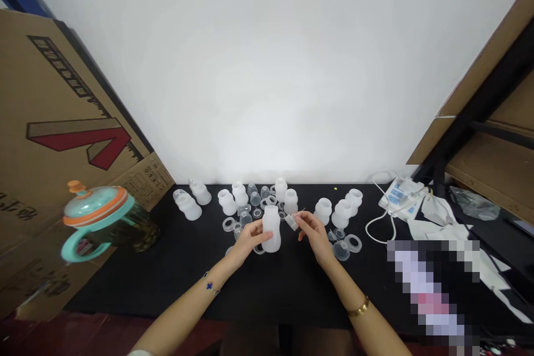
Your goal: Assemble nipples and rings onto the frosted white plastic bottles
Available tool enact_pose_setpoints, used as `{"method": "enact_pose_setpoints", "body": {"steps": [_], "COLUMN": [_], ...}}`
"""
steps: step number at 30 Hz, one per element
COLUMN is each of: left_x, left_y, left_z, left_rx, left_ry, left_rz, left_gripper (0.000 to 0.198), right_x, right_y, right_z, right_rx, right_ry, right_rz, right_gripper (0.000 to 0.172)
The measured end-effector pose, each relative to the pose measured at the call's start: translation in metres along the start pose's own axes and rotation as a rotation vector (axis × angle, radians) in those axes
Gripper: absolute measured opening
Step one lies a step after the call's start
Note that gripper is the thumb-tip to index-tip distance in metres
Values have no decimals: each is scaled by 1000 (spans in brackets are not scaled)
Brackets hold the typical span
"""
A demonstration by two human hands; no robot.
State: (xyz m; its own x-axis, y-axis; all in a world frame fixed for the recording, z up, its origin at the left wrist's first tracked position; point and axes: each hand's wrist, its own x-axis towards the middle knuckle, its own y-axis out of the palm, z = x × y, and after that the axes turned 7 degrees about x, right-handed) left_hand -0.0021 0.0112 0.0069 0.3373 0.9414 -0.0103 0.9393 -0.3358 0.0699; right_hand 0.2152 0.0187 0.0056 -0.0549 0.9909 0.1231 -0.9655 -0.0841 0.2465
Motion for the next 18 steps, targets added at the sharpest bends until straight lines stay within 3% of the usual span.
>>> {"method": "enact_pose_setpoints", "body": {"steps": [8,18], "left_x": [2,3], "left_y": [-1,-1], "left_z": [4,5], "left_rx": [30,85], "left_ry": [1,-16], "left_rz": [7,35], "left_gripper": [49,52], "right_x": [-1,-2], "right_y": [3,-2], "right_z": [4,3], "right_rx": [24,-105], "right_ry": [-61,-125], "right_rz": [-33,-52], "right_gripper": [30,31]}}
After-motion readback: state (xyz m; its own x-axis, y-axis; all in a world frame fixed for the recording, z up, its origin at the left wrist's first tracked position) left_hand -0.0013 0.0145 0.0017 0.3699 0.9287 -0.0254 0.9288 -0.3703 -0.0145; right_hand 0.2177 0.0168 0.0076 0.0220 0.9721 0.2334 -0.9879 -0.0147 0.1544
